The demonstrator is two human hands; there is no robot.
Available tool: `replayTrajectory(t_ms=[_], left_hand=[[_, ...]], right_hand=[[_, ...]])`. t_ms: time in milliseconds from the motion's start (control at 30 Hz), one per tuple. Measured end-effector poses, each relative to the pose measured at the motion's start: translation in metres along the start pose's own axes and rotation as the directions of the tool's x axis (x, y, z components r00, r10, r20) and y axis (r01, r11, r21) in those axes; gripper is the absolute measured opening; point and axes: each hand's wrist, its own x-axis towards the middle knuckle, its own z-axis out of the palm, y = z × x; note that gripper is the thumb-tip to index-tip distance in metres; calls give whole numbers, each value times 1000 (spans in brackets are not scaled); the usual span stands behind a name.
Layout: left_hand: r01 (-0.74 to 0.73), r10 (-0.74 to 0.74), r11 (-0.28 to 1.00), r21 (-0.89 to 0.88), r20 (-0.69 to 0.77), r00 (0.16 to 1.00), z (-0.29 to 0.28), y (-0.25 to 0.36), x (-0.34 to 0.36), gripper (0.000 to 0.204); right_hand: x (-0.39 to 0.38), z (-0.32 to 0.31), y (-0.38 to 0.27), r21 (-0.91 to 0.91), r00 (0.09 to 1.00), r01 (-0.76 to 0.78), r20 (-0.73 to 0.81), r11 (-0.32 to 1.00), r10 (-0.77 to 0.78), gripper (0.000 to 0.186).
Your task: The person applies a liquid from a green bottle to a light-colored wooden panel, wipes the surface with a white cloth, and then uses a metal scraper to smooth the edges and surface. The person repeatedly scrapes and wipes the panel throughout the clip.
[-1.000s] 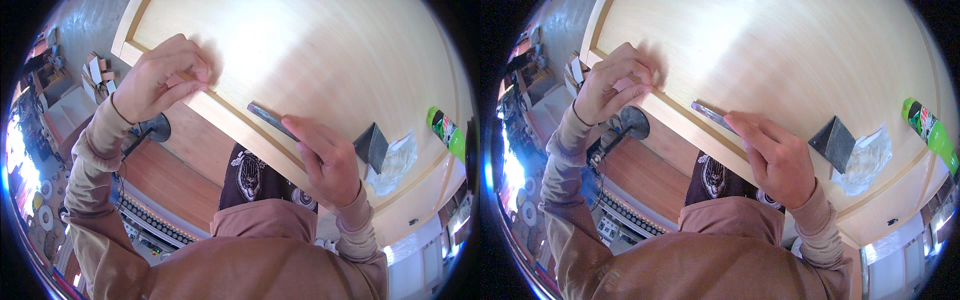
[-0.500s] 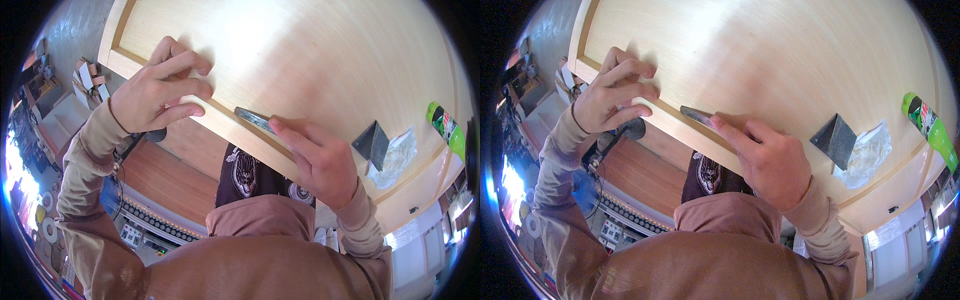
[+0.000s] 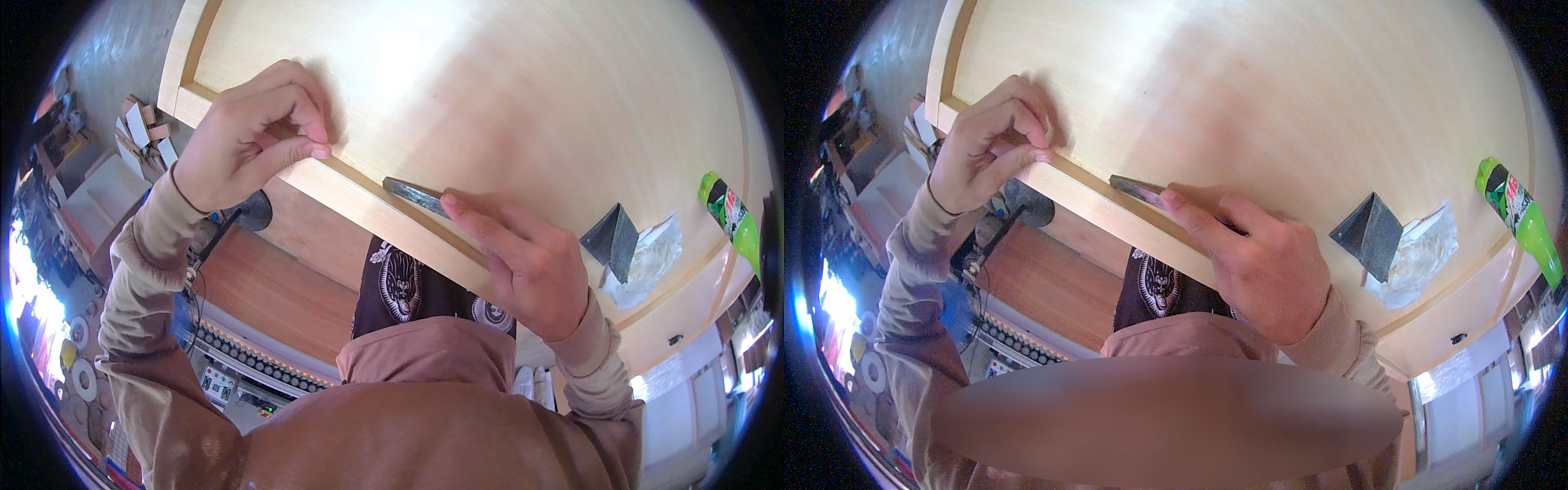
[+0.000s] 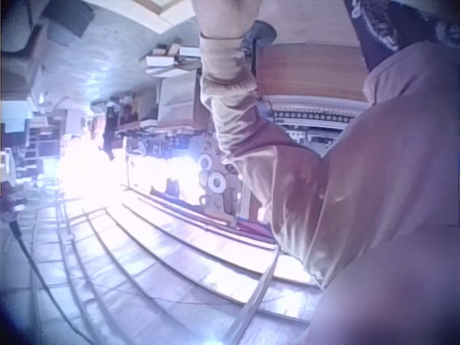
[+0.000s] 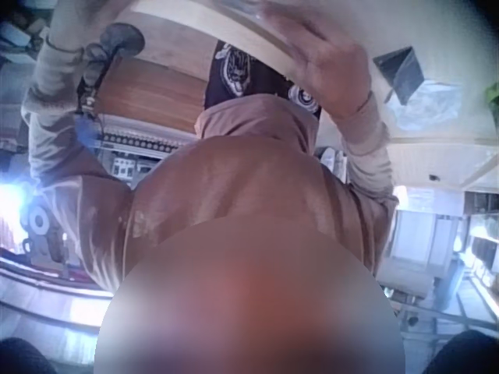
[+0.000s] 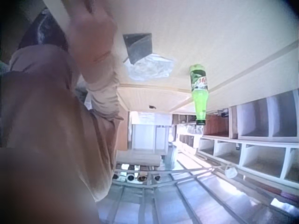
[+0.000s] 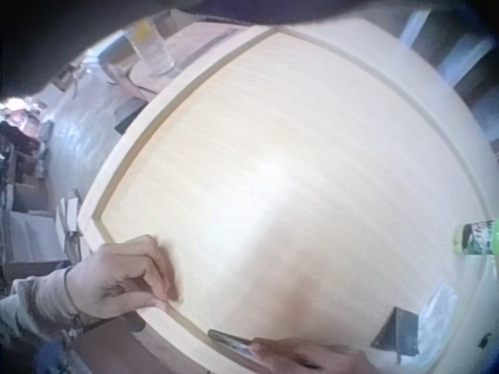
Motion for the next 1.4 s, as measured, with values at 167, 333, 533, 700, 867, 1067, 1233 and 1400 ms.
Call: replayTrajectory(t_ms=[167, 333, 533, 700, 867, 1067, 1233, 1400], left_hand=[[11, -16, 998, -54, -99, 995, 6, -4, -3, 11], [7, 6, 998, 66, -194, 981, 11, 4, 2, 23], [36, -7, 975, 221, -129, 992, 22, 28, 7, 39], [-98, 84, 915, 392, 53, 995, 38, 42, 5, 41], [-165, 96, 872, 460, 171, 981, 43, 36, 7, 40], [-103, 42, 901, 422, 151, 988, 47, 41, 11, 30], [43, -25, 941, 336, -57, 998, 47, 53, 16, 24], [314, -382, 919, -240, -337, 860, 65, 79, 3, 31]], right_hand=[[4, 1, 1, 35, 1000, 17, -12, 999, -16, 55], [14, 14, 8, 213, 974, 144, -204, 966, -100, 53], [-5, 8, 21, 191, 987, 48, -160, 980, -17, 55], [-17, 1, 28, 221, 980, 14, -197, 975, 30, 54], [-28, -2, 32, 274, 967, 30, -250, 961, 41, 52], [-37, 2, 39, 336, 955, 97, -295, 937, 7, 49], [-42, 8, 43, 374, 952, 89, -305, 923, 32, 49], [-43, 15, 45, 422, 966, 124, -259, 898, -12, 51]])
